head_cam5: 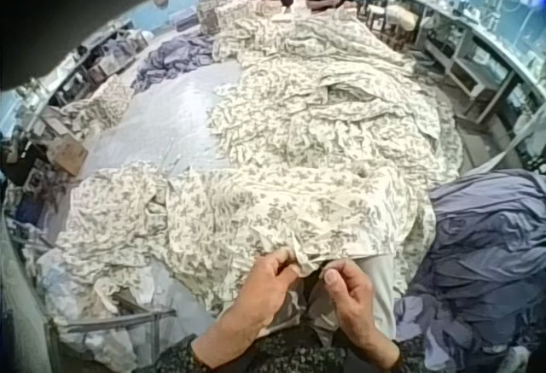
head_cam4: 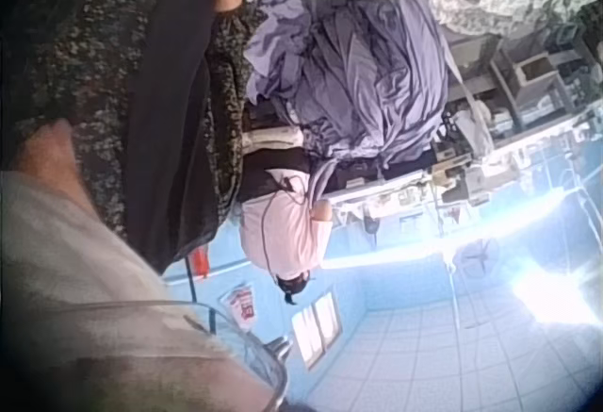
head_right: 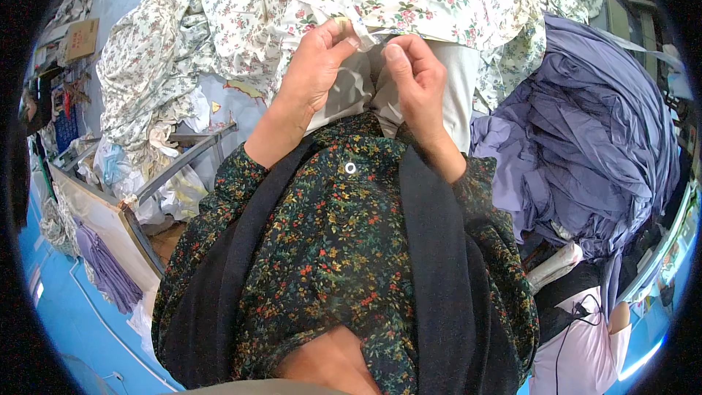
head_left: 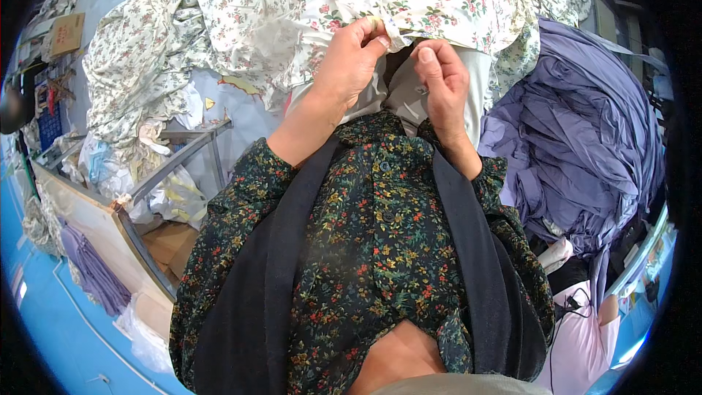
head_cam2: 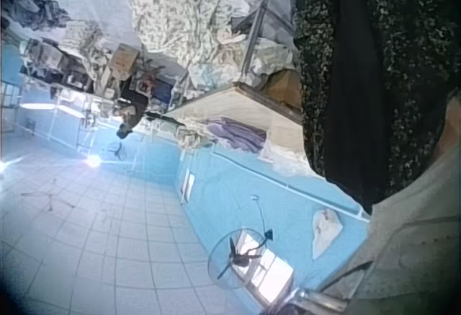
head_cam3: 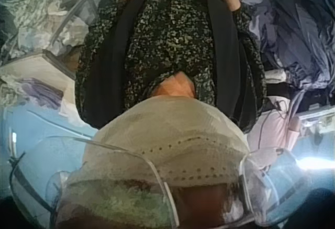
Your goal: Measuring and trimming excess threads or small sections from floral-patterned fabric pieces.
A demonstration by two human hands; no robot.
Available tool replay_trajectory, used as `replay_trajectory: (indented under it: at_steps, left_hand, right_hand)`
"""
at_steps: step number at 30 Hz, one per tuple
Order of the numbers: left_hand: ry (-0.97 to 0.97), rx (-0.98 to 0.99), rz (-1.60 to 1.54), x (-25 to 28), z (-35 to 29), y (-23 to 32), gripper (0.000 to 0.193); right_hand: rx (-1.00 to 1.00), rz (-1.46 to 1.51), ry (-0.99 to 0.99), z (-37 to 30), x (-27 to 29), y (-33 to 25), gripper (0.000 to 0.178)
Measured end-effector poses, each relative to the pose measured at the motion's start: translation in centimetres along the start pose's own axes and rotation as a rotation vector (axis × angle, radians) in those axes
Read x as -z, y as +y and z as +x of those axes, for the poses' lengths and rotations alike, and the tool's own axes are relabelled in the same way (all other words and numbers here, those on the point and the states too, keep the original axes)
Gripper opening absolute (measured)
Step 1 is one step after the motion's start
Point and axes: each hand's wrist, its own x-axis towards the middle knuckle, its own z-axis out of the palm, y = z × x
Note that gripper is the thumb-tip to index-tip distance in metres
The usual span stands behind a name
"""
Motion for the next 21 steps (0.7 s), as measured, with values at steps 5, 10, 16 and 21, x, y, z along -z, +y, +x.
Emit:
replay_trajectory:
  at_steps: [5, 10, 16, 21]
  left_hand:
    - [0.018, -0.043, 0.086, -0.2, -0.3, -0.3, 0.011]
    - [0.051, -0.211, 0.359, -0.8, -1.1, 0.2, 0.012]
    - [-0.016, -0.042, 0.192, -0.9, -0.9, 0.2, 0.015]
    - [-0.028, -0.047, 0.110, -0.5, -0.8, -0.3, 0.017]
  right_hand:
    - [0.003, -0.078, 0.030, 0.6, -0.7, -2.1, 0.014]
    - [0.052, -0.154, -0.011, 1.7, -0.8, -1.0, 0.011]
    - [-0.308, 0.296, -0.007, 0.8, 0.5, -1.8, 0.010]
    - [-0.428, 0.368, -0.241, -0.5, 4.2, -2.7, 0.014]
